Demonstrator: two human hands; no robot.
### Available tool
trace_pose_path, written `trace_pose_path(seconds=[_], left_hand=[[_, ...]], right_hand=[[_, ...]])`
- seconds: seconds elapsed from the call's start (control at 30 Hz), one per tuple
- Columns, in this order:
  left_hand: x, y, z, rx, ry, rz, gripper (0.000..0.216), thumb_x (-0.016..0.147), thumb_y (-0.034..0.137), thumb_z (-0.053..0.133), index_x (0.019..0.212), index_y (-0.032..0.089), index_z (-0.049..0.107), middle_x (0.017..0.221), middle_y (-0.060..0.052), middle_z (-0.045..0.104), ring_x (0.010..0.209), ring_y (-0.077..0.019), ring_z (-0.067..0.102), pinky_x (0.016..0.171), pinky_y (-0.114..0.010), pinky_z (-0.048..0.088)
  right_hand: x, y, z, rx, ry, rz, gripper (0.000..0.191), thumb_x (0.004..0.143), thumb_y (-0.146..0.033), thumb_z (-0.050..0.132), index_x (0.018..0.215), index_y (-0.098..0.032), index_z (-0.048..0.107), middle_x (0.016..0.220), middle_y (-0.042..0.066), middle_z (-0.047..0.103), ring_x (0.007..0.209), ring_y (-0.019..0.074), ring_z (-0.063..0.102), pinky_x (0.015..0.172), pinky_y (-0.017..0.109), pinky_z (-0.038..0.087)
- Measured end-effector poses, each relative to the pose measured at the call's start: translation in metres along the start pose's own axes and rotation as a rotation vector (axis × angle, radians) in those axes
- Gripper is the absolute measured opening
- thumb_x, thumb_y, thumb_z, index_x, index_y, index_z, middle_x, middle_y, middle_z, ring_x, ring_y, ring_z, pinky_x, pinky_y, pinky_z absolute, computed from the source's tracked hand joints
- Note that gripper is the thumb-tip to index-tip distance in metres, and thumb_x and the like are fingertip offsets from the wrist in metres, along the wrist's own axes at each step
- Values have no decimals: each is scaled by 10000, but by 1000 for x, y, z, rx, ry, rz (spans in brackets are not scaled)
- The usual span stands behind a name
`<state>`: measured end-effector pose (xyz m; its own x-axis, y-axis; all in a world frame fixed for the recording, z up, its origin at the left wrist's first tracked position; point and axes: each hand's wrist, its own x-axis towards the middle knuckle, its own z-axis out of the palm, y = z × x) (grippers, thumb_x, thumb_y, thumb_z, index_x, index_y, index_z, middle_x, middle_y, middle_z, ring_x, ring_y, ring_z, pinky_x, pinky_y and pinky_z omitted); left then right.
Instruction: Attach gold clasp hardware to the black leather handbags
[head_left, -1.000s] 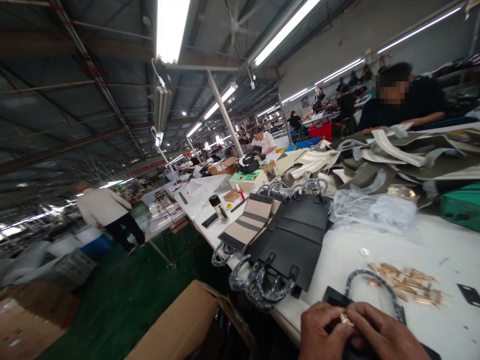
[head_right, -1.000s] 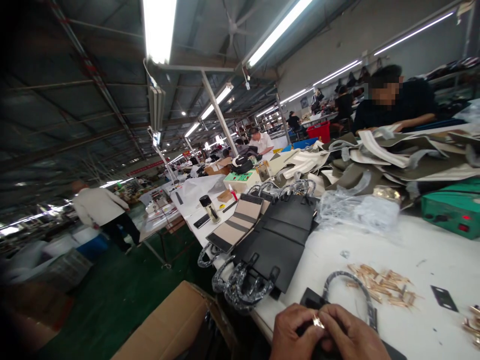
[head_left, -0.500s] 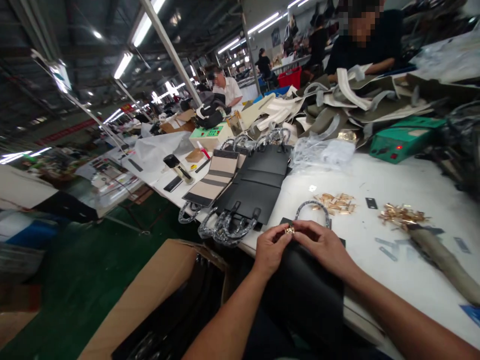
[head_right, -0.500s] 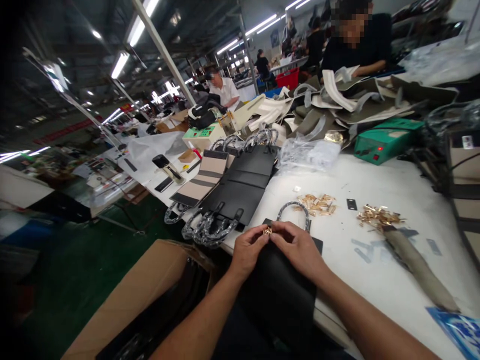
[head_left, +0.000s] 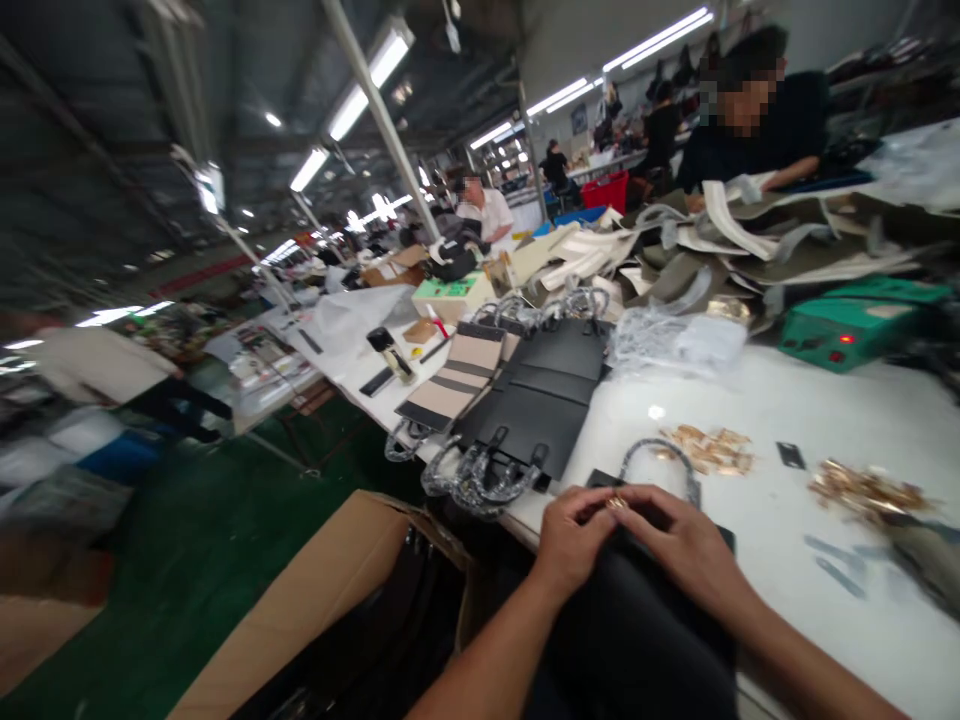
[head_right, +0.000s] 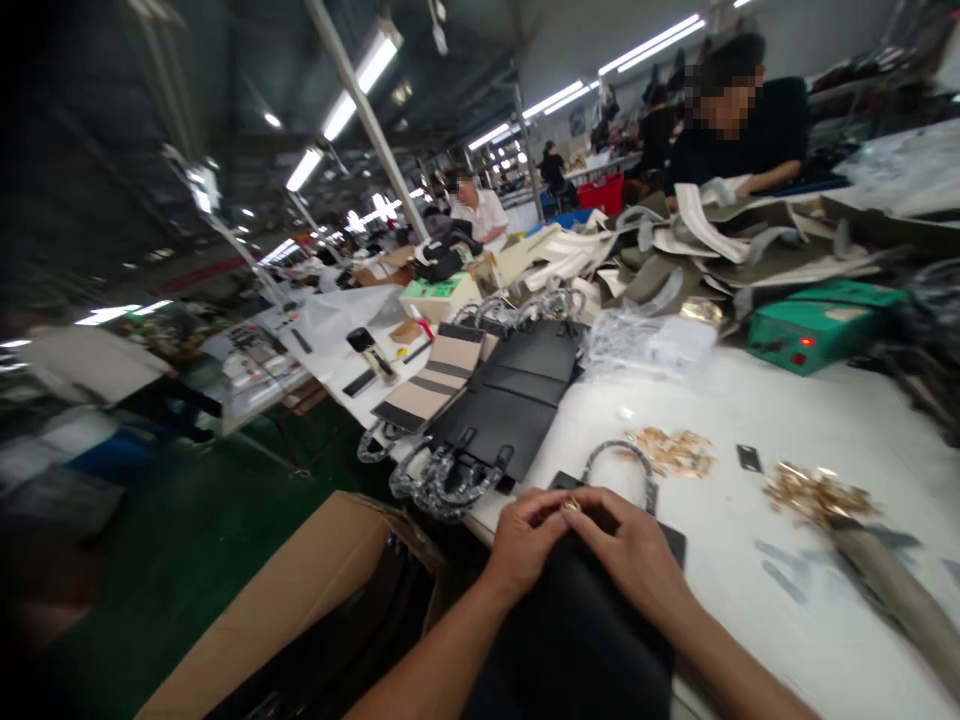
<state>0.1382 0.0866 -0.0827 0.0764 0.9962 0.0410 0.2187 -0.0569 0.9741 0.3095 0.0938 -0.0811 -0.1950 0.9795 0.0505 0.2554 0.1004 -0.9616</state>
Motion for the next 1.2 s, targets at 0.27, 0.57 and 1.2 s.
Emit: trace_pose_path(seconds=[0.27,0.57,1.2], left_hand=[[-10,-1,1,140,180,106,340,718,230,752,1057,199,759,1097,-81,676,1014,-216,629,927,-319,503],[-9,-5,-3,108,204,-237,824,623,287,791,1389,128,530,1403,-150,540,1272,-304,505,1099,-412,379],[29,3,-7,-261,-219,-438,298,620,162,707,919,152,701,728,-2,704,626,-148,610,591,-239,441]], right_hand=[[2,26,4,-31,-56,19,441,850,-613,583,1097,-262,684,1012,-9,759,934,233,711,724,219,563],[-2,22,4,-67,-14,-27,438,835,-634,577,1040,-265,692,944,-3,760,892,243,715,760,254,564],[-44,-17,-28,-172,313,32,342,943,-533,508,1080,-244,629,1184,59,695,991,248,650,885,389,479]])
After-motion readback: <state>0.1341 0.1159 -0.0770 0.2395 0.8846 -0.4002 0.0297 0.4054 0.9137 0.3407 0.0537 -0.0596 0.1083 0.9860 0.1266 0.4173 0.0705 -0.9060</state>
